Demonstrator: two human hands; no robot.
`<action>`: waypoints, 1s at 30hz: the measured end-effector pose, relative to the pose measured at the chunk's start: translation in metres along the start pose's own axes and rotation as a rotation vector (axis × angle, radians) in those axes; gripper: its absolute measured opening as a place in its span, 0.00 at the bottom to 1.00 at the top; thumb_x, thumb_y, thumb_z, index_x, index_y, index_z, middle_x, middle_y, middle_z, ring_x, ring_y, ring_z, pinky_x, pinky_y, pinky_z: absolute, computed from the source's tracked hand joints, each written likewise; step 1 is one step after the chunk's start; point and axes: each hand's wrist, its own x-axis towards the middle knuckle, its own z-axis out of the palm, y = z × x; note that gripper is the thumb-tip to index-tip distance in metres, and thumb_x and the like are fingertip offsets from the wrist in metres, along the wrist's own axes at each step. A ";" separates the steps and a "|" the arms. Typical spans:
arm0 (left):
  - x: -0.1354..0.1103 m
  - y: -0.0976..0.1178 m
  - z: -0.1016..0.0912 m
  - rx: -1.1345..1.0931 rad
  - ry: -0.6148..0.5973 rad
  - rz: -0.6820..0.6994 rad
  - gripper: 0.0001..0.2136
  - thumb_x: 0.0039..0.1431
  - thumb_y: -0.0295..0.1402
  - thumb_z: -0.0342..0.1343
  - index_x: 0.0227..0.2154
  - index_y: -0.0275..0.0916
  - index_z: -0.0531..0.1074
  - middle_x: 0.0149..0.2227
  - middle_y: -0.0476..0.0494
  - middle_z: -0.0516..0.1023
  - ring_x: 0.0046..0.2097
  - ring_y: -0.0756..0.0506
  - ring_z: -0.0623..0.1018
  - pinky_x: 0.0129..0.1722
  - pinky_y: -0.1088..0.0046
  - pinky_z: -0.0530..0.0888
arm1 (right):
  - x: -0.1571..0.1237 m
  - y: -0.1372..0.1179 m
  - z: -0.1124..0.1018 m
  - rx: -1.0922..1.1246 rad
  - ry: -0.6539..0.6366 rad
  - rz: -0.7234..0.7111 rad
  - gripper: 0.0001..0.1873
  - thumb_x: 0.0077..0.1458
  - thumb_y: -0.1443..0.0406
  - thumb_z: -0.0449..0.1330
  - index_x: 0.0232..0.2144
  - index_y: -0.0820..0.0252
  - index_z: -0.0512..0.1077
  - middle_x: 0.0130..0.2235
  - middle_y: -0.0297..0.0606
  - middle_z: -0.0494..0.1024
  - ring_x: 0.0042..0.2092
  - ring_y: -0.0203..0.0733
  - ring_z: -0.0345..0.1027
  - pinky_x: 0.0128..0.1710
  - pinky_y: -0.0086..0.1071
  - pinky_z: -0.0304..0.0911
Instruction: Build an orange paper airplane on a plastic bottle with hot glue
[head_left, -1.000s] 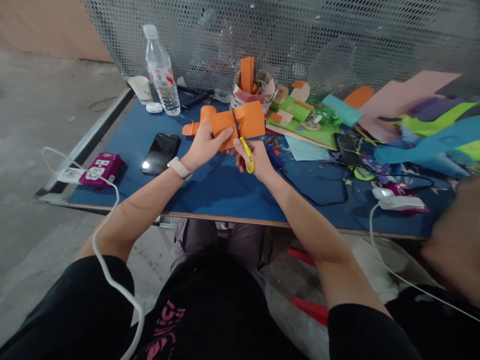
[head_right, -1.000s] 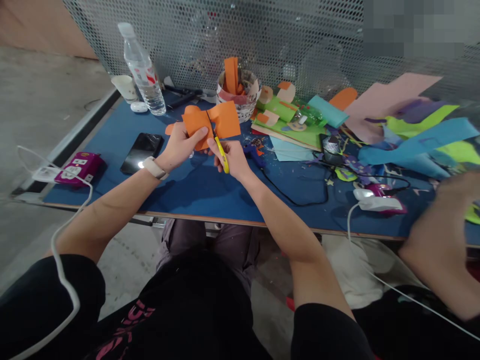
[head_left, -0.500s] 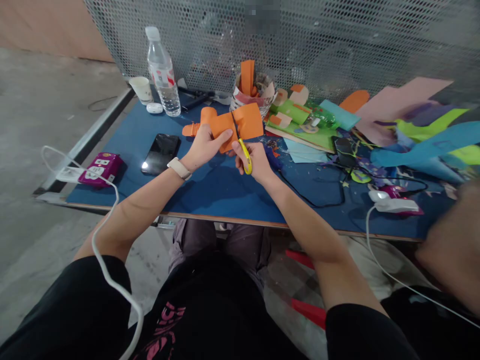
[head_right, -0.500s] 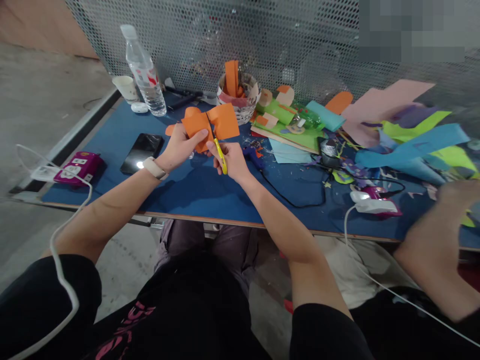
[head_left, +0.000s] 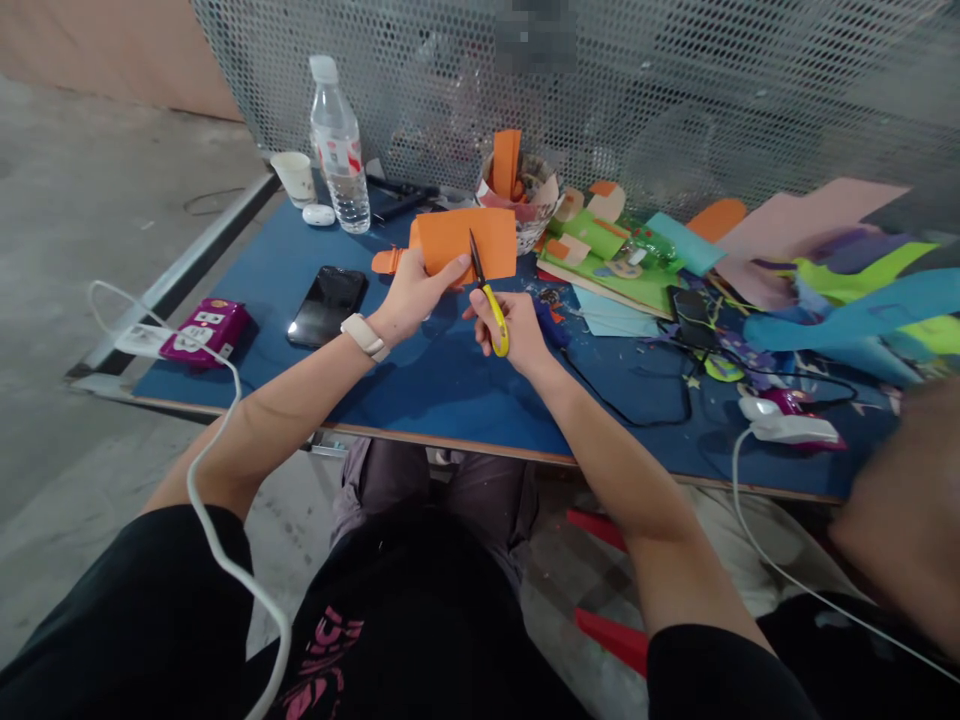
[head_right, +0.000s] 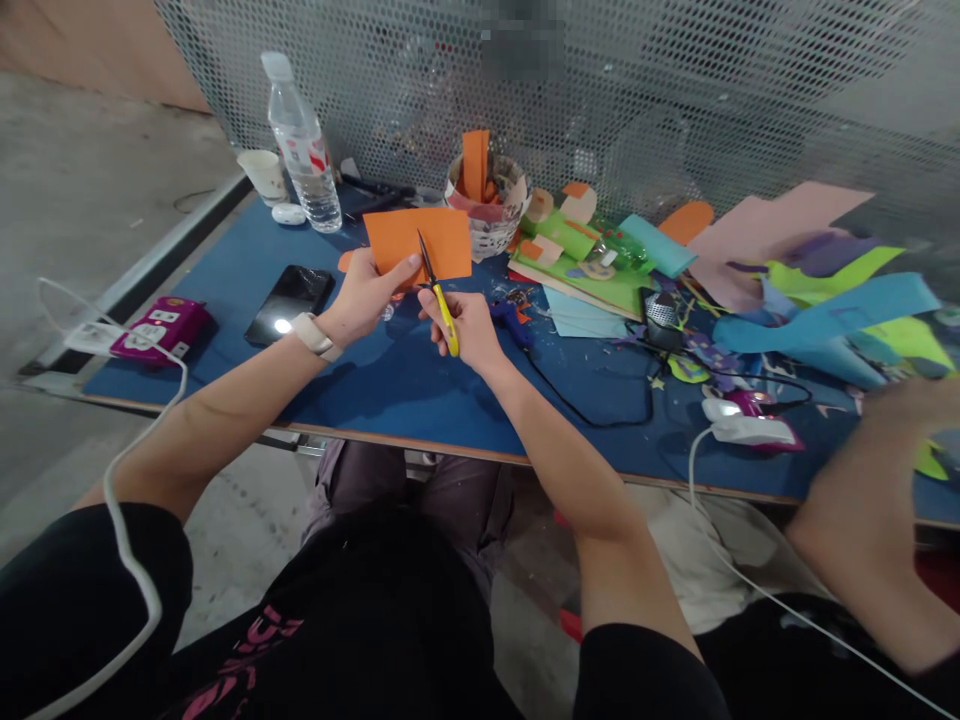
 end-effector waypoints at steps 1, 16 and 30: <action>0.000 0.001 -0.001 0.035 -0.007 0.023 0.24 0.72 0.56 0.77 0.38 0.41 0.77 0.35 0.42 0.80 0.42 0.41 0.86 0.44 0.64 0.90 | 0.000 0.000 0.000 0.008 -0.002 -0.003 0.44 0.60 0.22 0.73 0.28 0.56 0.78 0.21 0.33 0.75 0.18 0.32 0.66 0.17 0.28 0.58; 0.002 0.005 -0.005 0.286 -0.017 0.142 0.13 0.71 0.32 0.75 0.33 0.41 0.76 0.33 0.44 0.79 0.45 0.38 0.87 0.57 0.57 0.88 | 0.003 0.002 0.005 0.039 -0.015 0.011 0.43 0.63 0.21 0.69 0.33 0.53 0.80 0.21 0.31 0.74 0.20 0.36 0.67 0.19 0.31 0.65; 0.005 -0.008 -0.007 0.466 -0.001 0.210 0.10 0.67 0.24 0.73 0.33 0.41 0.78 0.33 0.45 0.78 0.36 0.41 0.79 0.53 0.55 0.82 | 0.007 0.008 -0.001 0.015 -0.038 -0.040 0.46 0.61 0.20 0.69 0.28 0.54 0.74 0.22 0.33 0.75 0.20 0.34 0.68 0.21 0.30 0.63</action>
